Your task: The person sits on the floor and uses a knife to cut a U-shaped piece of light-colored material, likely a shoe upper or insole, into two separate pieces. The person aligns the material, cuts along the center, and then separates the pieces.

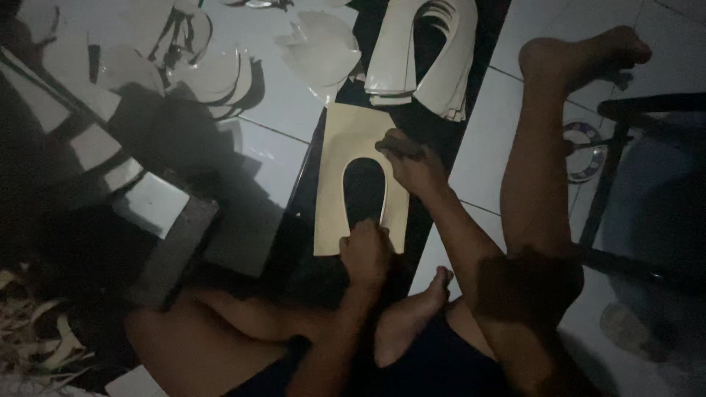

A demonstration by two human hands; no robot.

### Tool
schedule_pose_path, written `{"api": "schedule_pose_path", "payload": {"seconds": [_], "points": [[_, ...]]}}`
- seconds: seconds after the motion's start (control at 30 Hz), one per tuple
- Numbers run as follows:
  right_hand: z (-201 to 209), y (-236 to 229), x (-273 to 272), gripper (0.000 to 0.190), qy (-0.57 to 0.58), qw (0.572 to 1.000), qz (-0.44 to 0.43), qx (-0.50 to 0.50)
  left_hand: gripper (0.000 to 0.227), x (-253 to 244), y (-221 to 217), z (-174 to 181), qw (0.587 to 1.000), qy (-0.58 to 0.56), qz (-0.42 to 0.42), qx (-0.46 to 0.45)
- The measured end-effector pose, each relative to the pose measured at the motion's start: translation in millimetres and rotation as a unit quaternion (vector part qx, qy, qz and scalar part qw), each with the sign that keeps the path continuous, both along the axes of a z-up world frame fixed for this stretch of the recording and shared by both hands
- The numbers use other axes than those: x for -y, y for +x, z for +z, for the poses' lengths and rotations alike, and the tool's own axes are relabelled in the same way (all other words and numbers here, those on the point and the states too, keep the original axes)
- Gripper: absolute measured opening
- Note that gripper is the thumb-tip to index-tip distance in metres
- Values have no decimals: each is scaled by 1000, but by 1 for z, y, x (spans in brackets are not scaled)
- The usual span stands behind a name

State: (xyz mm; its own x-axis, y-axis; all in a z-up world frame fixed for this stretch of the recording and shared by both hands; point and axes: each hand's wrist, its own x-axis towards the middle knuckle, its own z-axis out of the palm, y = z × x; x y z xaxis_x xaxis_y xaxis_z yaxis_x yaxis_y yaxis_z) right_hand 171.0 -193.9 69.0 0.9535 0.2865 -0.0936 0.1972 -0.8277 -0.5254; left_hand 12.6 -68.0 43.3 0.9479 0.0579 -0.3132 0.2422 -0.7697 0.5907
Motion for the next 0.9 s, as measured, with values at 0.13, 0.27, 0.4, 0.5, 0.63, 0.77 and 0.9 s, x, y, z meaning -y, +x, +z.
{"api": "schedule_pose_path", "payload": {"seconds": [0.13, 0.27, 0.4, 0.5, 0.63, 0.77, 0.9], "points": [[15, -27, 16, 24, 89, 993, 32, 75, 20, -59, 9, -1, 974, 22, -145, -172], [17, -96, 14, 26, 95, 994, -48, -33, 14, -88, -8, -14, 989, -134, -57, -23], [33, -119, 4, 31, 87, 977, -178, -82, 27, -39, 11, -16, 973, -227, -20, 43], [44, -127, -1, 28, 111, 964, -226, -81, 37, -24, 4, -6, 956, -238, -64, 161], [46, -134, -10, 27, 79, 971, -213, -68, 39, -43, -21, 0, 968, -106, -191, 124], [44, -143, -26, 24, 71, 979, -167, -92, 51, -45, -41, -9, 965, -85, -198, 147], [44, -158, -35, 27, 41, 980, -121, -151, 55, -38, -59, -18, 966, -24, -234, 109]]}}
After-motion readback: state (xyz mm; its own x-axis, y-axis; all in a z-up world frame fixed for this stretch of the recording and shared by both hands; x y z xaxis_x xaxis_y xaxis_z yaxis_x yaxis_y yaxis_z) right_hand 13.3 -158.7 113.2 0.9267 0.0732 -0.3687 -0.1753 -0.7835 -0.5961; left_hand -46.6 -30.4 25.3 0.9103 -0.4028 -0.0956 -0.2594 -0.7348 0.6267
